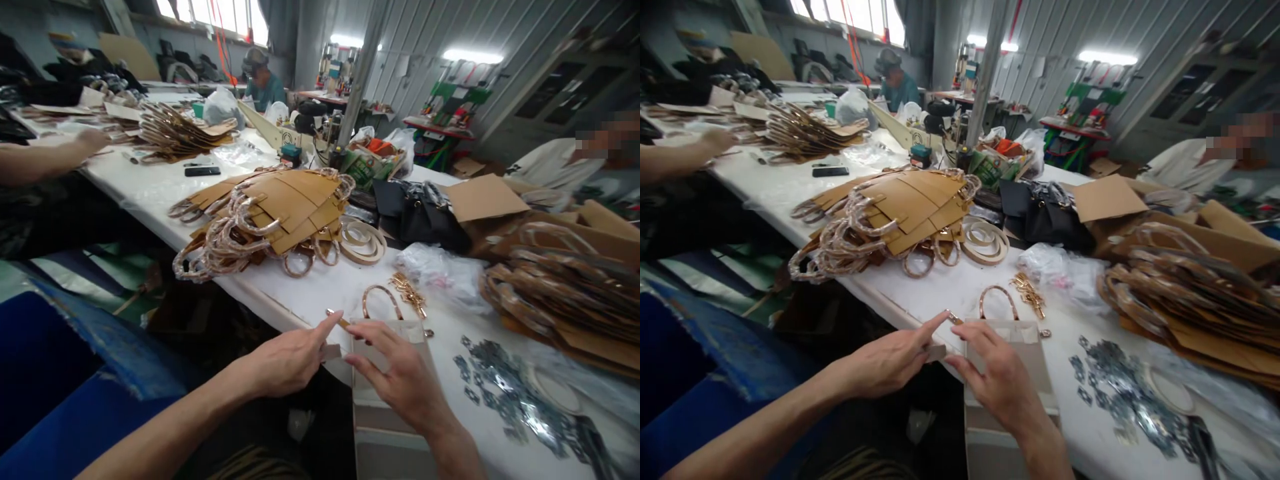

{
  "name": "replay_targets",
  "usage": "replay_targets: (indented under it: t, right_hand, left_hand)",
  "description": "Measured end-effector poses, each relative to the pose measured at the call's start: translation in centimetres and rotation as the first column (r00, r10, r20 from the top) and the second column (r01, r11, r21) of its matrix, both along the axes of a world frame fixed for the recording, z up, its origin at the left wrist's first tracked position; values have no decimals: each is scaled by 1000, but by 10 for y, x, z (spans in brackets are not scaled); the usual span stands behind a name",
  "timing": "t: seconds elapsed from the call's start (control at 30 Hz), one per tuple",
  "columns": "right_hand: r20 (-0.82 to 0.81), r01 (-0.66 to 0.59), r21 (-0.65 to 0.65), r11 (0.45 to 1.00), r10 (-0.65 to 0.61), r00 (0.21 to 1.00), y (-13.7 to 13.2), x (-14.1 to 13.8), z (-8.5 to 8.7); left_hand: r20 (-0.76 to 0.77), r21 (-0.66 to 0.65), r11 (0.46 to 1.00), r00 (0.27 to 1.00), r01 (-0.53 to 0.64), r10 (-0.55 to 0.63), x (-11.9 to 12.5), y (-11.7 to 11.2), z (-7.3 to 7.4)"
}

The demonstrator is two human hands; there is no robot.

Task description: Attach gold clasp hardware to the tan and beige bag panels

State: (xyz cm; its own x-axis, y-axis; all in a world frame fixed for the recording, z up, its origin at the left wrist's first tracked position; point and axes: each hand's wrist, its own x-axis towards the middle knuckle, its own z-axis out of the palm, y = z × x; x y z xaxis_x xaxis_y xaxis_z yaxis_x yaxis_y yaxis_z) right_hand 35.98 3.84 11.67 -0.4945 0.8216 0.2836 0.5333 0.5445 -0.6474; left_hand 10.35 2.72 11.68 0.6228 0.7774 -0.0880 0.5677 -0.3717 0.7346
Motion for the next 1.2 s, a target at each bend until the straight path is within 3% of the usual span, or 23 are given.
replay_targets:
  t: [0.1,0.23,0.37,0.5,0.57,0.67,0.83,0.93,1.0,1.07,1.13,1.2]
  right_hand:
    - [188,-95,-4,995,94,978,-2,-30,9]
    - [366,-105,12,994,94,926,-4,-43,-6]
    - [465,-130,130,983,55,884,-10,-45,-14]
    - [508,-137,167,976,34,861,-18,-48,-9]
    - [506,-121,154,981,26,862,-21,-48,-7]
    - [475,-102,144,984,22,880,-25,-47,-8]
    - [294,-105,274,956,21,955,-39,-44,-13]
    - [135,-126,385,914,79,988,-56,-45,-10]
    - [27,-137,443,886,140,990,-65,-44,-8]
    - [-105,-30,438,898,85,991,-68,-37,-13]
    - [-233,237,289,928,-172,957,-61,-25,-27]
    - [-284,514,17,858,-489,825,-45,-11,-48]
  left_hand:
    - [-5,89,992,996,89,-89,2,0,-3]
    - [-43,102,987,992,126,-122,0,-1,-5]
    - [-77,111,987,991,116,-108,-2,-2,-8]
    - [-94,57,998,996,-2,8,1,0,-10]
    - [-46,4,1000,999,-20,20,3,2,-8]
    - [67,-56,997,996,57,-54,3,3,-2]
    - [133,-124,988,989,87,-71,-7,-1,6]
    - [223,-285,957,975,63,3,-20,1,4]
    - [269,-381,924,951,-36,149,-32,5,-1]
    - [294,-409,893,899,-189,325,-46,10,-8]
    - [294,-374,873,853,-313,432,-62,11,-14]
    - [284,-304,870,835,-388,472,-76,10,-16]
